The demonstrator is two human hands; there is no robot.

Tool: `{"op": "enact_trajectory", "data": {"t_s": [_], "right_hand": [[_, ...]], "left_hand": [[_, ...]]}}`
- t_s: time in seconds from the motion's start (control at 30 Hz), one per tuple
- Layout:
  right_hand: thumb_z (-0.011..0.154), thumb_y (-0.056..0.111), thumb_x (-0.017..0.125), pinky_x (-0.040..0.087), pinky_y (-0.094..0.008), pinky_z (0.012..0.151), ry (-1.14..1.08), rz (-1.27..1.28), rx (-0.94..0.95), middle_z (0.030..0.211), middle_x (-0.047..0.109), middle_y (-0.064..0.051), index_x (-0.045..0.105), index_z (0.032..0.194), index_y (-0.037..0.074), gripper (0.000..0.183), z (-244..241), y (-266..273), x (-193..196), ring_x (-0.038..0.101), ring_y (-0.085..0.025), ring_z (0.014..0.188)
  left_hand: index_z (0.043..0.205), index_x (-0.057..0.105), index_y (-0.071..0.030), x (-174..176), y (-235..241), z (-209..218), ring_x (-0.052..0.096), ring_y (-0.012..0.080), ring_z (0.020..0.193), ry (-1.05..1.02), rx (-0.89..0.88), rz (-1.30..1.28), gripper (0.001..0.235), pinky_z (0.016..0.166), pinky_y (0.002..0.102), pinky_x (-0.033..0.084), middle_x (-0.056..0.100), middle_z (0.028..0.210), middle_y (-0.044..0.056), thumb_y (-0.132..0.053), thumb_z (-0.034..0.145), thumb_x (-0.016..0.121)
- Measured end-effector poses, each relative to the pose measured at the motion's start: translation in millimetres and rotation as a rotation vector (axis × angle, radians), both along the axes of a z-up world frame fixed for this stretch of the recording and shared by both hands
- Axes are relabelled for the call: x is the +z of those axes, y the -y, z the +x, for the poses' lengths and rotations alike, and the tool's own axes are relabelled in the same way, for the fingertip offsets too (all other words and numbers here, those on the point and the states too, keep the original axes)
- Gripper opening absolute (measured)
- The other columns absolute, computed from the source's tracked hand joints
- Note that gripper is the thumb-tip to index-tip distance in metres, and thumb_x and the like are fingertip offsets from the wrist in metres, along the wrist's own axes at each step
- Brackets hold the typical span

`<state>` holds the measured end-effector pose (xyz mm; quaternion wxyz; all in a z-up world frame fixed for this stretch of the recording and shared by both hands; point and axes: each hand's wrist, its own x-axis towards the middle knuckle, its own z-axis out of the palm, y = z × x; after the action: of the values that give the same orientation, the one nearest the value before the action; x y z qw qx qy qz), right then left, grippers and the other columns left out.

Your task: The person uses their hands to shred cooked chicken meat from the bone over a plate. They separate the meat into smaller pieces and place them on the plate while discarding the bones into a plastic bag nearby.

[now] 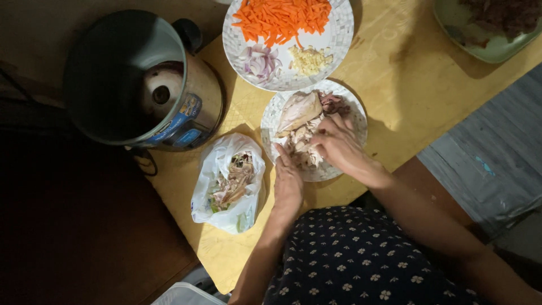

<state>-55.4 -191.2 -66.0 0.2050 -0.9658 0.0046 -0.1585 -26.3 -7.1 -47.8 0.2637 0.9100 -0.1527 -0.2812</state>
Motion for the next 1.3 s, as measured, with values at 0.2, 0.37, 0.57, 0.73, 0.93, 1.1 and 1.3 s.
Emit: {"op": "enact_trajectory", "data": {"t_s": [0.2, 0.37, 0.57, 0.73, 0.93, 1.1, 1.3], "right_hand": [[0.077, 0.031, 0.076, 0.038, -0.041, 0.085, 0.026, -0.182, -0.144, 0.103, 0.058, 0.002, 0.07, 0.086, 0.029, 0.01, 8, 26, -40, 0.052, -0.024, 0.104], [0.077, 0.033, 0.075, 0.04, -0.038, 0.081, 0.065, -0.185, -0.136, 0.099, 0.056, 0.004, 0.069, 0.091, 0.033, 0.015, 17, 24, -31, 0.053, -0.021, 0.102], [0.076, 0.023, 0.071, 0.037, -0.038, 0.096, -0.271, -0.043, 0.048, 0.11, 0.058, 0.001, 0.077, 0.087, 0.032, 0.015, 9, 4, -31, 0.047, -0.024, 0.117], [0.065, 0.022, 0.077, 0.036, -0.038, 0.099, -0.357, 0.042, -0.041, 0.11, 0.057, -0.002, 0.076, 0.087, 0.024, 0.022, 9, 13, -28, 0.046, -0.027, 0.114], [0.088, 0.028, 0.064, 0.04, -0.04, 0.091, -0.216, -0.112, 0.024, 0.101, 0.062, 0.006, 0.064, 0.095, 0.028, 0.007, 31, 9, -29, 0.053, -0.02, 0.112], [0.088, 0.037, 0.067, 0.039, -0.043, 0.091, -0.383, -0.091, 0.058, 0.11, 0.064, 0.004, 0.062, 0.108, 0.026, 0.023, 41, -3, -6, 0.05, -0.024, 0.117], [0.079, 0.035, 0.071, 0.033, -0.041, 0.089, -0.482, -0.148, 0.108, 0.114, 0.051, -0.001, 0.058, 0.112, 0.028, 0.036, 54, -2, -14, 0.041, -0.027, 0.114]], "left_hand": [[0.158, 0.03, -0.004, -34, -13, 9, 0.063, 0.0474, 0.114, 0.15, -0.084, -0.01, 0.076, 0.09, 0.047, 0.061, 0.045, 0.139, 0.022, 0.011, 0.086, 0.048], [0.155, 0.035, -0.001, -123, -15, 34, 0.069, 0.051, 0.099, 0.247, -0.116, -0.106, 0.077, 0.082, 0.052, 0.064, 0.041, 0.141, 0.022, 0.013, 0.081, 0.052], [0.147, 0.05, -0.009, -84, -8, 37, 0.068, 0.0502, 0.105, 0.158, -0.021, -0.1, 0.079, 0.088, 0.052, 0.062, 0.04, 0.144, 0.016, -0.019, 0.075, 0.082], [0.143, 0.055, -0.008, -68, -7, 33, 0.068, 0.0494, 0.107, 0.093, 0.044, -0.113, 0.069, 0.091, 0.051, 0.061, 0.041, 0.144, 0.014, -0.016, 0.078, 0.08], [0.133, 0.058, -0.009, -30, -1, 16, 0.063, 0.055, 0.111, 0.103, 0.107, -0.273, 0.052, 0.097, 0.057, 0.056, 0.043, 0.143, 0.022, -0.002, 0.082, 0.066], [0.118, 0.07, -0.01, -54, -9, 6, 0.065, 0.0468, 0.114, 0.217, 0.036, -0.307, 0.034, 0.096, 0.05, 0.058, 0.046, 0.139, 0.016, -0.001, 0.086, 0.063], [0.121, 0.073, -0.013, -72, -14, -4, 0.063, 0.0411, 0.121, 0.283, 0.021, -0.353, 0.043, 0.104, 0.042, 0.055, 0.041, 0.143, 0.014, 0.003, 0.084, 0.061]]}}
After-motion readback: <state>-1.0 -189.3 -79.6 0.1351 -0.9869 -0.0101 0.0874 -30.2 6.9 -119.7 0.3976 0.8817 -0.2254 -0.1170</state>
